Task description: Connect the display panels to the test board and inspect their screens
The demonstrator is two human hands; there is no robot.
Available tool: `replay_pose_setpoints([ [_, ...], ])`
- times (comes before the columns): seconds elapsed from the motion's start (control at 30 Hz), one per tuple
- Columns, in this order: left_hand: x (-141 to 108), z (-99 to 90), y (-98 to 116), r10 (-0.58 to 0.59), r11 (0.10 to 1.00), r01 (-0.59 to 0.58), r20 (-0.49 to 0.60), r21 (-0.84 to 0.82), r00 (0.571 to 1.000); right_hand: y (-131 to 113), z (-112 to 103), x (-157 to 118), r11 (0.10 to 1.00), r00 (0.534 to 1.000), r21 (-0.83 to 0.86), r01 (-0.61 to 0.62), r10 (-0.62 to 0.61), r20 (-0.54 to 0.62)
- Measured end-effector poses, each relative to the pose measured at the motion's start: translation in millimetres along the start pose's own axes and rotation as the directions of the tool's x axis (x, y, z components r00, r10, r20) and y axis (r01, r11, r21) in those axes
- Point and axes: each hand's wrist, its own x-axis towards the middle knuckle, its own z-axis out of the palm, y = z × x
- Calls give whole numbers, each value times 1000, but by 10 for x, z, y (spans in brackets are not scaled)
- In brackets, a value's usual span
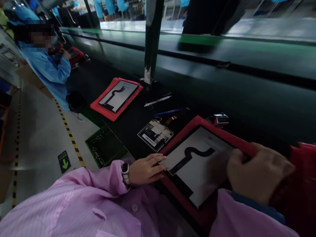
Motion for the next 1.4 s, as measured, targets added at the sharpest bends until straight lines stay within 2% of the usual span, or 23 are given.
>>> replay_pose_setpoints([
  [0.1, 49, -142, -46, 99, 994, -103, -83, -43, 992, -397, -132, -99, 998, 992, 33, 60, -63, 113],
  [0.17, 157, -322, -135, 158, 984, -168, -154, -57, 975, -609, -173, -149, 988, 972, 95, 118, -135, 192],
  [0.23, 357, -546, -287, 165, 983, -177, -212, -39, 963, -753, -182, -191, 980, 961, 140, 141, -170, 219],
  [0.3, 659, -763, -486, 103, 994, -108, -245, -4, 964, -837, -178, -218, 977, 960, 155, 143, -176, 219],
  [0.4, 1224, -961, -785, -78, 995, 92, -225, 50, 971, -900, -187, -225, 981, 961, 131, 142, -169, 221],
  [0.5, 1707, -941, -989, -293, 936, 307, -103, 171, 950, -943, -241, -214, 986, 953, 62, 157, -168, 253],
  [0.6, 1936, -785, -1099, -428, 871, 417, -16, 261, 904, -986, -314, -228, 980, 943, 19, 197, -194, 269],
  [0.73, 1937, -637, -1186, -477, 835, 459, -16, 303, 879, -1020, -374, -286, 964, 924, 23, 263, -259, 283],
  [0.93, 1860, -675, -1237, -501, 817, 497, -68, 293, 863, -1014, -392, -347, 958, 912, -34, 285, -260, 317],
  [1.03, 1852, -657, -1185, -433, 861, 440, -84, 256, 897, -989, -382, -367, 961, 906, -16, 275, -254, 339],
  [1.13, 1839, -585, -1090, -338, 916, 330, -4, 229, 941, -969, -369, -384, 966, 910, 26, 255, -250, 330],
  [1.23, 1820, -511, -1033, -307, 931, 285, 66, 230, 949, -957, -364, -393, 968, 914, 56, 244, -249, 319],
  [1.3, 1813, -477, -1046, -298, 944, 284, 67, 169, 952, -950, -366, -394, 969, 916, 71, 237, -247, 315],
  [1.4, 1821, -435, -1125, -295, 951, 294, 11, -97, 956, -944, -373, -393, 970, 916, 83, 230, -244, 318],
])
